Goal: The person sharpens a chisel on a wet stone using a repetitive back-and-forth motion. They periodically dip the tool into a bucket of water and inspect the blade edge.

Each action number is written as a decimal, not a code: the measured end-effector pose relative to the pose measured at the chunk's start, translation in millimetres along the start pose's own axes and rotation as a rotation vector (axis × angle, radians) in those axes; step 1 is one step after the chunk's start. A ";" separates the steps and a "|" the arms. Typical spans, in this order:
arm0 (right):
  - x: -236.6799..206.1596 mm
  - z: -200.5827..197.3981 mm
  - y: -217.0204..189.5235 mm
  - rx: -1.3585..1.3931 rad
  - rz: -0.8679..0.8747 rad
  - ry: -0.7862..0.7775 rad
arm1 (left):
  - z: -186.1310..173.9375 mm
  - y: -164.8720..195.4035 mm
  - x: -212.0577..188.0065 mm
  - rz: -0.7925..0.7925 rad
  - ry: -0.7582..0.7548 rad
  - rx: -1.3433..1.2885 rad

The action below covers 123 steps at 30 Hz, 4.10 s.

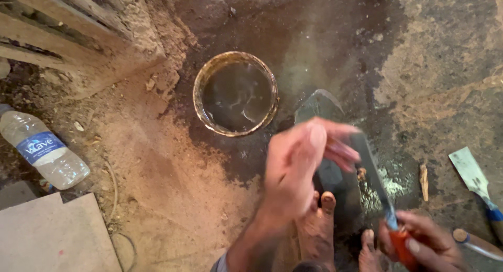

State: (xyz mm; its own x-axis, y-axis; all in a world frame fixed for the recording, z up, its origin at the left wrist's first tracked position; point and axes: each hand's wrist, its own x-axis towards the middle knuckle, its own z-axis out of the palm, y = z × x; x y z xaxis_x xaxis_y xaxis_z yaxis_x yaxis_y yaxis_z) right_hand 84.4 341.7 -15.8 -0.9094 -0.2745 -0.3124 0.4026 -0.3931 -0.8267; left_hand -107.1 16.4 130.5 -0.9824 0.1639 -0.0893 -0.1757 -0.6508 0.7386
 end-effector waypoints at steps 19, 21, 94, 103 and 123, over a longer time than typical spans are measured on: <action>-64.1 -11.8 11.5 0.075 0.324 0.138 | -82.5 -156.2 2.8 0.011 0.063 0.215; -70.4 -13.4 18.2 0.090 0.366 0.086 | -87.0 -162.1 0.9 -0.097 0.156 -0.099; -15.2 46.5 9.9 -0.451 0.511 0.354 | -26.9 -170.7 1.5 -0.075 -0.777 1.332; -63.6 -9.5 64.6 -0.601 0.363 0.255 | -17.9 -200.9 -26.5 -0.109 -0.841 1.245; -2.9 29.7 13.5 -0.109 0.605 0.354 | -40.8 -187.4 31.0 -0.030 -0.773 1.422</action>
State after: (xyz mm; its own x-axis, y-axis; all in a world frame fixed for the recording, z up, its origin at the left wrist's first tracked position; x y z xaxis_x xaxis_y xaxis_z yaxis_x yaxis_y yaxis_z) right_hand 95.6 311.0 -12.1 -0.5159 -0.1083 -0.8498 0.8521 -0.1665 -0.4961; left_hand -107.2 113.1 -38.0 -0.6377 0.7639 -0.0990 0.4360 0.4640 0.7711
